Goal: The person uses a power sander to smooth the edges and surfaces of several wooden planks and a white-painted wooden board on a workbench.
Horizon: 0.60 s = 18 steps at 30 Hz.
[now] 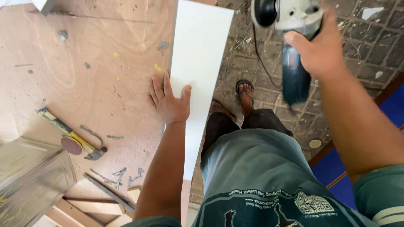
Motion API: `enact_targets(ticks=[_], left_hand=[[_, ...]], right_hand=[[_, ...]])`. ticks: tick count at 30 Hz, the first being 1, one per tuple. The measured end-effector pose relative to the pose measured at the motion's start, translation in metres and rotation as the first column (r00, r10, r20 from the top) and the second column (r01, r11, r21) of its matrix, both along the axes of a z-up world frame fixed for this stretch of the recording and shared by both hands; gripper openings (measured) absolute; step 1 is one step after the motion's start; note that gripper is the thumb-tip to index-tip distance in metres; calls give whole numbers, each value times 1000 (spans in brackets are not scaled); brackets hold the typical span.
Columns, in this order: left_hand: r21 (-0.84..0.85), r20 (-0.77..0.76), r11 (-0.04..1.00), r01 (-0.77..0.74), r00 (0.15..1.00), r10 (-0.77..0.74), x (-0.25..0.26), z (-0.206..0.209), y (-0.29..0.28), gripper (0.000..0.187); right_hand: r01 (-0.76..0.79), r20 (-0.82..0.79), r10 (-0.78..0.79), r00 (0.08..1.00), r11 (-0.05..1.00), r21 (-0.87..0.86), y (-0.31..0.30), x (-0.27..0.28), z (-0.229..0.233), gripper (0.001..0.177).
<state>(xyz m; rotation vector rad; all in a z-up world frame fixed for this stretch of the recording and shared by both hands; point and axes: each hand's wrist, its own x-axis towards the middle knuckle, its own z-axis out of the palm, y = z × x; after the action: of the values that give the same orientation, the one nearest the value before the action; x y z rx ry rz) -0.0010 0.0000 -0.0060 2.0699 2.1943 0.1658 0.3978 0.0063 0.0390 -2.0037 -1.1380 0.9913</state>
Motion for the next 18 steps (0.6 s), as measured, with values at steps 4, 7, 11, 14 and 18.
enact_targets(ticks=[4, 7, 11, 14, 18], left_hand=[[13, 4, 1000, 9, 1000, -9, 0, 1, 1, 80], [-23, 7, 1000, 6, 1000, -5, -2, -1, 1, 82], [25, -9, 998, 57, 998, -56, -5, -4, 0, 78], [30, -22, 998, 48, 999, -47, -6, -8, 2, 80], [48, -42, 997, 62, 997, -60, -6, -5, -1, 81]], right_hand=[[252, -553, -373, 745, 925, -284, -22, 11, -42, 73], [254, -625, -469, 624, 878, -405, -1, -10, 0, 49], [-15, -605, -222, 765, 932, -361, 20, -5, 9, 69], [-11, -665, -285, 690, 915, -403, 24, 4, -21, 57], [-27, -510, -241, 826, 887, -462, 21, 10, -46, 112]])
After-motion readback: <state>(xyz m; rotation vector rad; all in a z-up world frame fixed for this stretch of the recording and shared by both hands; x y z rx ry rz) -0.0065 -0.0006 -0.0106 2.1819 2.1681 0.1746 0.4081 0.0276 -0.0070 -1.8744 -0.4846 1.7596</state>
